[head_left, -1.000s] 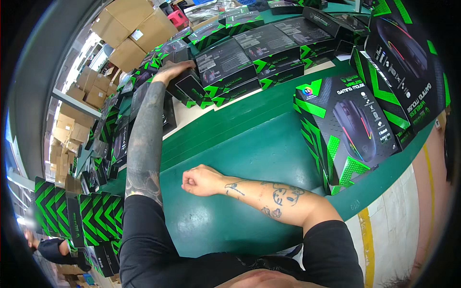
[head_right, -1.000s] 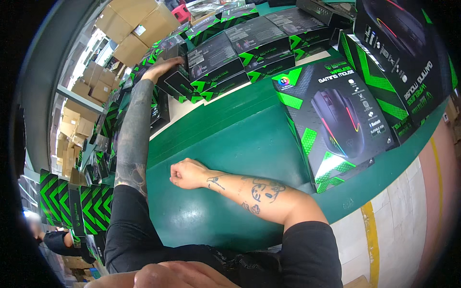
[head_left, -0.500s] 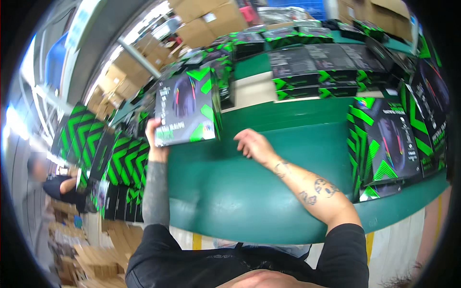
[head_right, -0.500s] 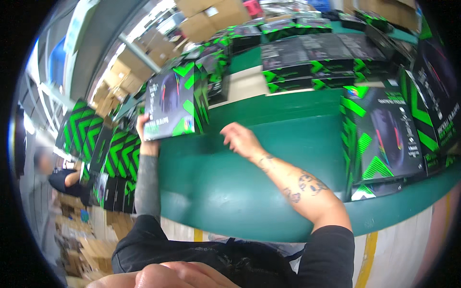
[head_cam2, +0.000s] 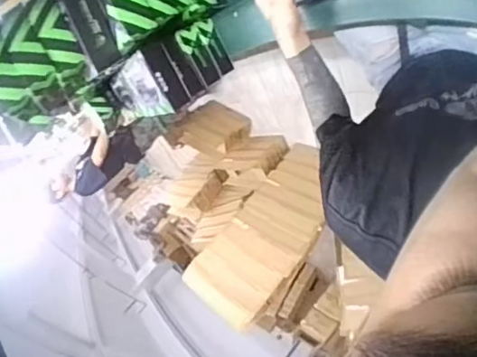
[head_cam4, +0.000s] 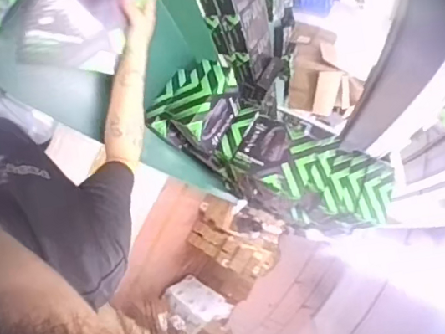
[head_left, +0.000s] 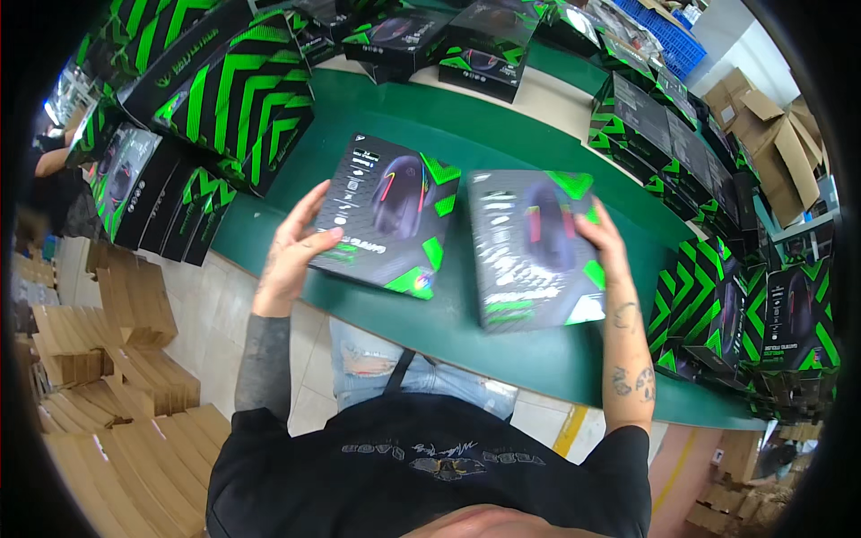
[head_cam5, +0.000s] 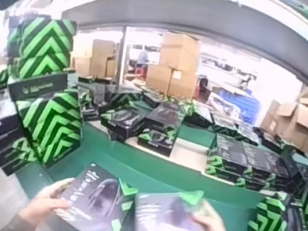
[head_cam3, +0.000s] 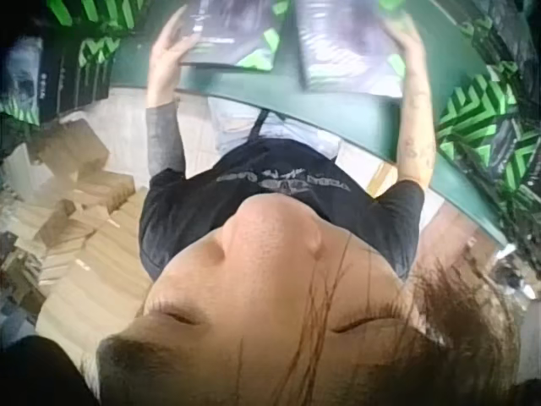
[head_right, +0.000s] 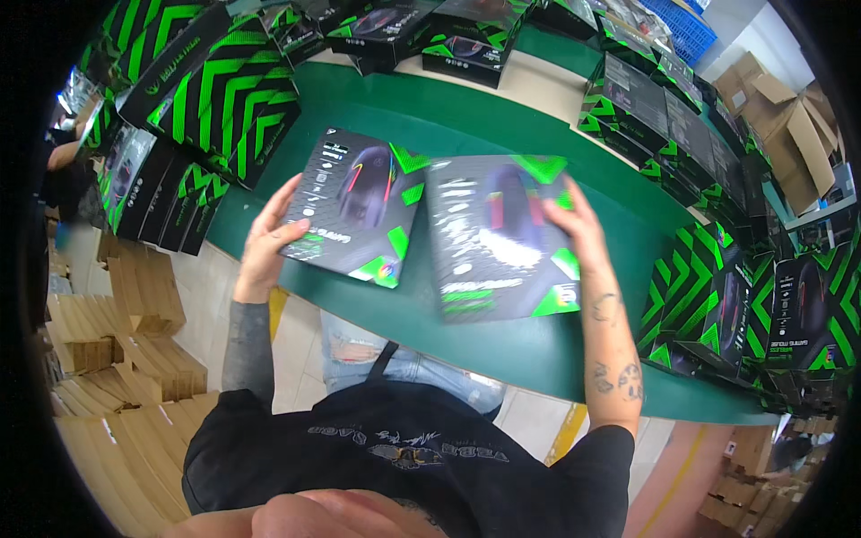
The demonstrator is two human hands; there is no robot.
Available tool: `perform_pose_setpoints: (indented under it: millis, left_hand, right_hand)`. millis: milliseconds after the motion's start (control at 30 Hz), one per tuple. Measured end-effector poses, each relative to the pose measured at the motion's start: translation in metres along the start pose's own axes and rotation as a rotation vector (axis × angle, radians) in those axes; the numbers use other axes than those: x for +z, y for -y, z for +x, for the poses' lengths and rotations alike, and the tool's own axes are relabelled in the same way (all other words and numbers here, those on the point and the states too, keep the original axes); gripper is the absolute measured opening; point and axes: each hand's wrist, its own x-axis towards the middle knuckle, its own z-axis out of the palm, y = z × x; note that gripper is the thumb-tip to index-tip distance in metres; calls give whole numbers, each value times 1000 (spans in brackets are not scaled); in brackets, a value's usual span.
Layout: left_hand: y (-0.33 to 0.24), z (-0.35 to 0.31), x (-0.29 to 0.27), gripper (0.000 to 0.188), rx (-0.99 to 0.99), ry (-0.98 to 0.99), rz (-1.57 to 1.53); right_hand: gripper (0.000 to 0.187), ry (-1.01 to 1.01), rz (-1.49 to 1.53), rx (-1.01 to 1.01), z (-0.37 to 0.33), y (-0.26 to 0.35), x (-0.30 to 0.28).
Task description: Sorting and inspecting retail boxes of wireless gaming mice on a production floor table.
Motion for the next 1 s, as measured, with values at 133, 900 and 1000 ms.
perform_pose_setpoints:
  millis: [133,900,1000]
  left_hand:
    - [-9,-12,-18,63,-49,12,-84]
    - [9,-17,23,125,187,292,906]
    - [10,-20,29,125,192,241,798]
  right_hand:
    - [72,-244,-179,63,-45,-4,-30]
    - [27,-340,-184,-344,-12,-37,-9]
    - [36,136,492,-490,-3,-52,-47]
